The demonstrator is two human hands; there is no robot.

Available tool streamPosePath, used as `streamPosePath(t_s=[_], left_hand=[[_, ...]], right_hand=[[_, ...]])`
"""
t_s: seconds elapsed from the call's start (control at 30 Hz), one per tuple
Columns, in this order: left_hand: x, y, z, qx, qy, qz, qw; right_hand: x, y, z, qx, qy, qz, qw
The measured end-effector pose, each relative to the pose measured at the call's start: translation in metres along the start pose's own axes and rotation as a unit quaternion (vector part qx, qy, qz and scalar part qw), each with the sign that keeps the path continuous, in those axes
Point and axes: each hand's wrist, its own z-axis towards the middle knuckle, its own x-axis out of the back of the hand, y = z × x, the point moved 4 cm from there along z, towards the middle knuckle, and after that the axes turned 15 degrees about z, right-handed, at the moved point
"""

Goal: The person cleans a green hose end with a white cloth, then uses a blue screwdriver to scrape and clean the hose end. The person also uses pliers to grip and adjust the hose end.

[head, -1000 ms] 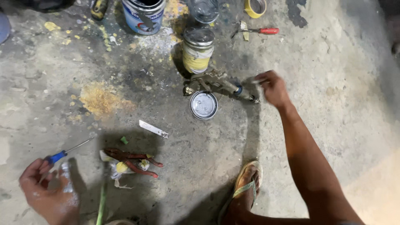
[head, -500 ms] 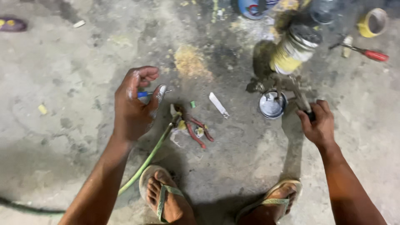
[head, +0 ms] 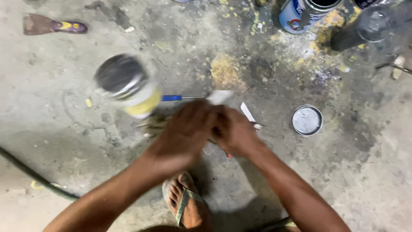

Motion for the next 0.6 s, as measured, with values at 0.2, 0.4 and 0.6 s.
streamPosePath(t_s=[0.2, 0.4, 0.6], left_hand=[[-0.098, -0.088, -0.062, 0.254, -0.144, 0.045, 0.955], [-0.160, -0.088, -0.122, 0.214, -0.163, 0.191, 0.944], [-0.192, -0.091, -0.139, 0.293, -0.224, 0.059, 0.928]], right_hand=[[-0.056, -0.049, 0.051, 0.056, -0.114, 0.073, 0.989], [-0.020, -0.044, 0.069, -0.020, 0.026, 0.270, 0.962], [0.035, 0.026, 0.040, -0.119, 0.157, 0.411, 0.890]])
